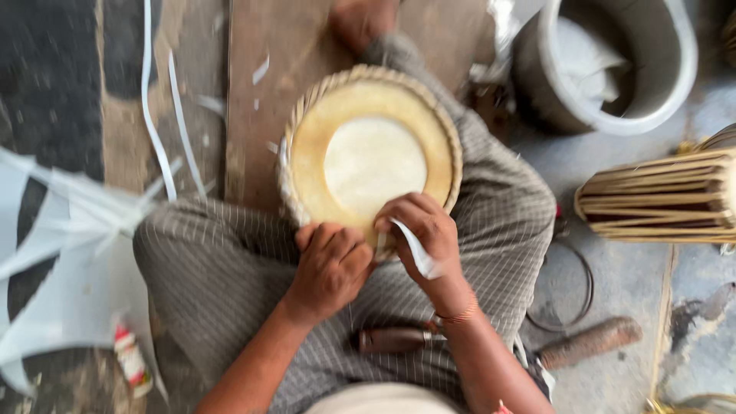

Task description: The person trims and secures white plastic strips around the edge of a drum head using a small knife and their hands while sitting on the floor.

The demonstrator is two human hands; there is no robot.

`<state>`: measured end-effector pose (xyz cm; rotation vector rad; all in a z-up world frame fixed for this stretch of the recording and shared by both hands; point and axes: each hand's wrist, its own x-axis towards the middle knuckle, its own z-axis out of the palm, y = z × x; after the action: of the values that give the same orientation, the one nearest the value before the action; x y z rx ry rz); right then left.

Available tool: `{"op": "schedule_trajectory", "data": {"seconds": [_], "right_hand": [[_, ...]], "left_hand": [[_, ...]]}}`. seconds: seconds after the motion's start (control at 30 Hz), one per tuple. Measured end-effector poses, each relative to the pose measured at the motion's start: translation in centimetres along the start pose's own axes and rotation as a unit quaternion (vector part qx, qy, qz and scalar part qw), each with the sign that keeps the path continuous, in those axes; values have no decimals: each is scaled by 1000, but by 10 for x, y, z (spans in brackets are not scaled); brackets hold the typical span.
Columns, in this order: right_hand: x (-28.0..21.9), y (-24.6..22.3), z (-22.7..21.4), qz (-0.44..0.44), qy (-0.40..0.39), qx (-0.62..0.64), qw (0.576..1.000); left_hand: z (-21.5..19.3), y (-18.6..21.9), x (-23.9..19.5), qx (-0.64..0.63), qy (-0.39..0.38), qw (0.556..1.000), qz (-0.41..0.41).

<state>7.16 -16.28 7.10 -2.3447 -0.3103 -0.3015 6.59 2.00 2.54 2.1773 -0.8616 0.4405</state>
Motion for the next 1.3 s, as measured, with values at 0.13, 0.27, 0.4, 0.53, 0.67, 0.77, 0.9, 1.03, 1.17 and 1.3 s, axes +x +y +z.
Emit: {"op": "schedule_trajectory", "data": {"seconds": [0.13,0.27,0.4,0.53,0.67,0.77,0.9,1.03,1.17,1.3], "right_hand": [[-12,22,-29,137,74,153,976],[-57,7,-34,150,32,78,985],[-77,-11,1,307,-99,73,944],[-75,10,6,370,-161,140,904],[-76,26,-2,85,-113,48,989],[-89,15,8,119,-71,64,988],[-91,13,23,188,-111,91,972],[-82,17,2,220,-190,137,947],[-100,-9,-26,100,-86,20,991],[-128,-29,-36,4,-253,-15,967]], "left_hand": [[-5,-1,5,-11,-10,1000,16],[-2,-7,0,-10,-1,1000,6],[-7,-9,11,-33,0,999,2],[-16,-7,14,-27,-16,999,4],[-16,-12,6,-39,-30,999,17],[-14,-11,5,-28,-35,999,5],[-15,-6,5,-8,-49,999,-8],[-17,-1,9,-17,-58,998,-17],[-18,4,15,-6,-34,999,-27],[-12,13,22,21,-27,999,-38]]}}
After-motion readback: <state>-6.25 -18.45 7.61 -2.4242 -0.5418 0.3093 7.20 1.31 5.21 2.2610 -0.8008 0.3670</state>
